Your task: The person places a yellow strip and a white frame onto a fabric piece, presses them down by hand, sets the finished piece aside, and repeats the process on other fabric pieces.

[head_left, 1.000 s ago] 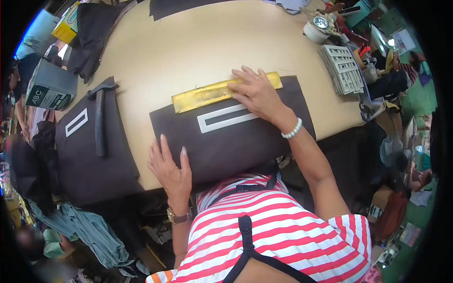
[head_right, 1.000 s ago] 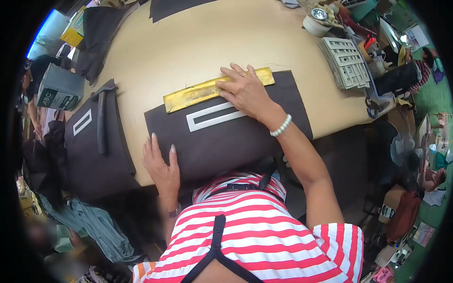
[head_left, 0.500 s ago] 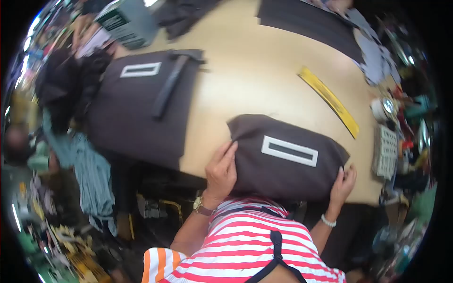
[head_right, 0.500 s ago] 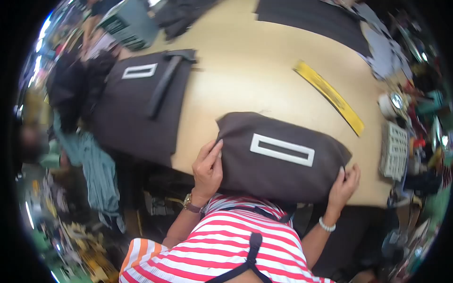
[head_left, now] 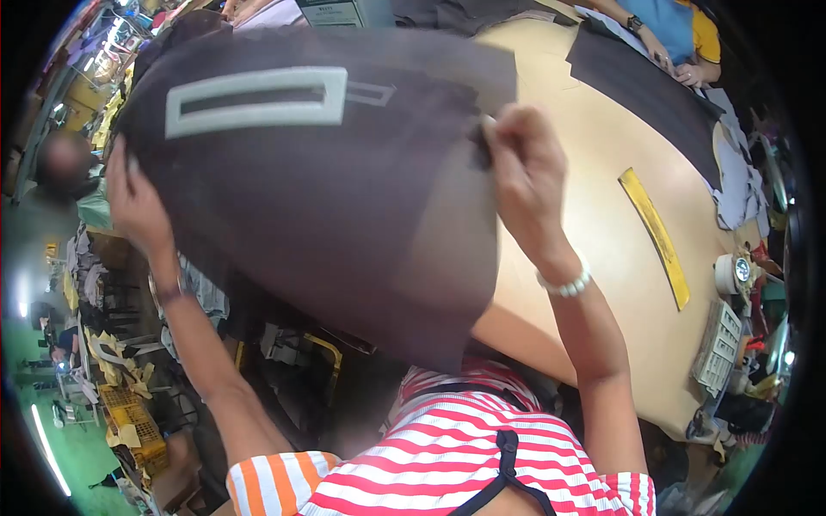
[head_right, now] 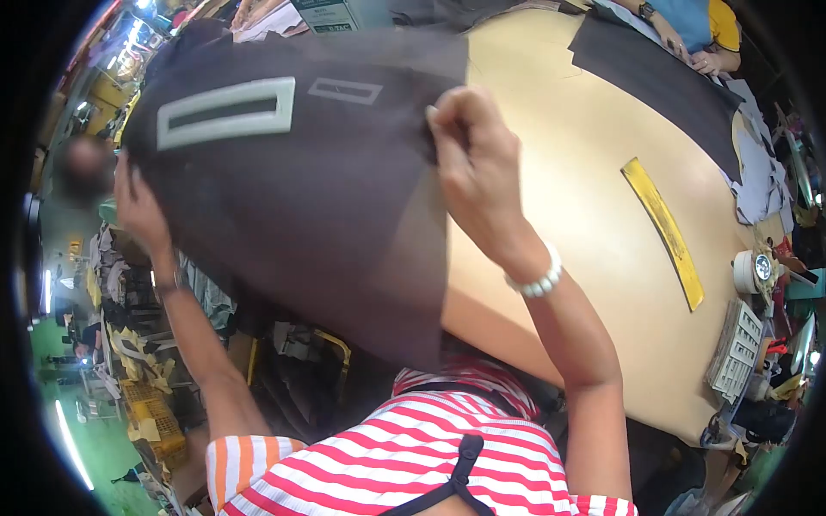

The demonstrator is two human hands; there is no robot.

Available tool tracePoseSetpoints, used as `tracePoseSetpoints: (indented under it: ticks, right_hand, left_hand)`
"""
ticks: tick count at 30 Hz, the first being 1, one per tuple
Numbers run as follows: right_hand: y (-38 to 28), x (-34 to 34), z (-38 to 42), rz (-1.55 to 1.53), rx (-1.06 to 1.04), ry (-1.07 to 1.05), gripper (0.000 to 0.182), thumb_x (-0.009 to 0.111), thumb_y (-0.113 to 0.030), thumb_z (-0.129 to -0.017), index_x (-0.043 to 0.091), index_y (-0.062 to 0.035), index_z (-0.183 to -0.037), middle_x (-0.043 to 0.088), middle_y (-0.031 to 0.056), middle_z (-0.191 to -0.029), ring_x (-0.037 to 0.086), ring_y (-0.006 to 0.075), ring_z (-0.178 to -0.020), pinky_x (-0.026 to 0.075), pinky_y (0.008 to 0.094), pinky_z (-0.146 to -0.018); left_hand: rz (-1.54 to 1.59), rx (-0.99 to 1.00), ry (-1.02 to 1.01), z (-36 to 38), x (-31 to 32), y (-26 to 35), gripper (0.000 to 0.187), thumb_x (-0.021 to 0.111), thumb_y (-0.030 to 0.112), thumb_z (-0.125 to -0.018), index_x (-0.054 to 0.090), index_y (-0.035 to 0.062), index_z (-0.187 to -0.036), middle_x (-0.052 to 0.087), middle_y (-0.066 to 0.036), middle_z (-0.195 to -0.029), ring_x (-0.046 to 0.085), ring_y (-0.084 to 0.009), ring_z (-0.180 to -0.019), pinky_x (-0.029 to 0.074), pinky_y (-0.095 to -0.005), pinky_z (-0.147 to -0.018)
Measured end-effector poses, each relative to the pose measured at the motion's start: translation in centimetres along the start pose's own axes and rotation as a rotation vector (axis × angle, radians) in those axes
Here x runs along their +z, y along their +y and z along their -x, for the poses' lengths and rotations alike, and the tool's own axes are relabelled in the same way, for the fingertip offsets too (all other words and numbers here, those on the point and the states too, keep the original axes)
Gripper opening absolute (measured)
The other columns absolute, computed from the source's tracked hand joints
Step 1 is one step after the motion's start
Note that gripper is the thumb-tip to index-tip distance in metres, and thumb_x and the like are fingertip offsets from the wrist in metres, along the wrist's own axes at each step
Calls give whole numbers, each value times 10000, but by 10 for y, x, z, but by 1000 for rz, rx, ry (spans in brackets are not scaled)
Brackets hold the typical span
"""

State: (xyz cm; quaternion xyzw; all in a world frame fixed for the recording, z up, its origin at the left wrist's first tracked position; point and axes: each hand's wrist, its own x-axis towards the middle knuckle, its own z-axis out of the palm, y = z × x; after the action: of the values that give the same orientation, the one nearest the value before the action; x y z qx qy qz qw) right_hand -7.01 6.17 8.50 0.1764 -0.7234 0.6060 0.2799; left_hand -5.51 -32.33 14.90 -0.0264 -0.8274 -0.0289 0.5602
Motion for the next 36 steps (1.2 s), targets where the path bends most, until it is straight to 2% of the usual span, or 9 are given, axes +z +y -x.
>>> tracePoseSetpoints:
  ticks: [7, 9, 15, 18, 24, 28, 30, 31, 36]
  right_hand:
    - [78, 53, -14, -24, 105, -8, 203, 543, 40, -868, 647, 32, -1042, 652, 125, -894, 624, 204, -776, 487, 291, -722]
    - [88, 51, -10, 30, 190, -68, 278, 559, 37, -827, 628, 45, -1096, 632, 178, -946, 620, 315, -863, 484, 348, -804]
    - [112, 51, -1, 208, 302, -197, 425, 551, 40, -767, 573, 46, -1191, 556, 181, -1058, 562, 354, -938, 461, 400, -858]
    - [120, 54, -4, 201, 282, -187, 444, 544, 29, -771, 551, 60, -1213, 541, 196, -1087, 563, 363, -953, 461, 404, -863]
    - [125, 60, -14, 244, 259, -148, 453, 551, 3, -763, 547, 81, -1209, 537, 232, -1063, 567, 376, -953, 460, 399, -875]
    - [127, 63, -13, 226, 340, -133, 459, 552, -10, -752, 554, 92, -1200, 545, 224, -1039, 571, 366, -939, 464, 387, -873]
    - [131, 62, -11, 227, 342, -126, 474, 565, -44, -770, 547, 70, -1230, 543, 164, -981, 535, 253, -792, 462, 338, -776]
    - [132, 61, -9, 227, 342, -125, 482, 572, -61, -779, 544, 58, -1245, 542, 134, -951, 518, 197, -719, 462, 313, -728]
    - [129, 61, -15, 197, 411, -142, 456, 551, -64, -760, 570, 103, -1184, 557, 209, -994, 581, 326, -902, 474, 370, -844]
  left_hand:
    - [-9, 168, -337, 3, 172, -72, 225, 490, 67, -887, 695, 87, -979, 657, -145, -1091, 627, -324, -1013, 498, -408, -888]
    - [32, -8, -519, 19, 201, -59, 234, 478, 76, -906, 692, 91, -1001, 654, -145, -1079, 613, -339, -1015, 491, -414, -865]
    - [21, -124, -746, 63, 266, -54, 297, 522, 14, -800, 709, 103, -1012, 670, -130, -1066, 629, -323, -1007, 487, -397, -891]
    - [101, -287, -773, 63, 282, -58, 334, 512, -20, -758, 721, 95, -991, 665, -135, -1097, 617, -290, -1063, 472, -374, -928]
    - [143, -180, -518, 42, 301, -63, 304, 530, -4, -745, 714, 61, -979, 681, -138, -1019, 649, -307, -960, 498, -387, -876]
    - [5, -185, -615, 57, 314, -62, 322, 521, 52, -762, 706, 69, -1025, 669, -145, -1073, 642, -312, -987, 485, -390, -901]
    - [-41, -160, -657, 67, 314, -57, 344, 501, 65, -772, 702, 78, -1050, 664, -148, -1097, 640, -304, -1011, 470, -373, -933]
    - [-21, -232, -756, 66, 315, -56, 370, 502, 91, -787, 682, 99, -1109, 617, -148, -1209, 574, -309, -1137, 442, -436, -970]
    - [-227, -39, -537, 65, 314, -16, 378, 565, 235, -859, 596, 131, -1221, 450, -143, -1374, 338, -380, -1323, 339, -601, -1008]
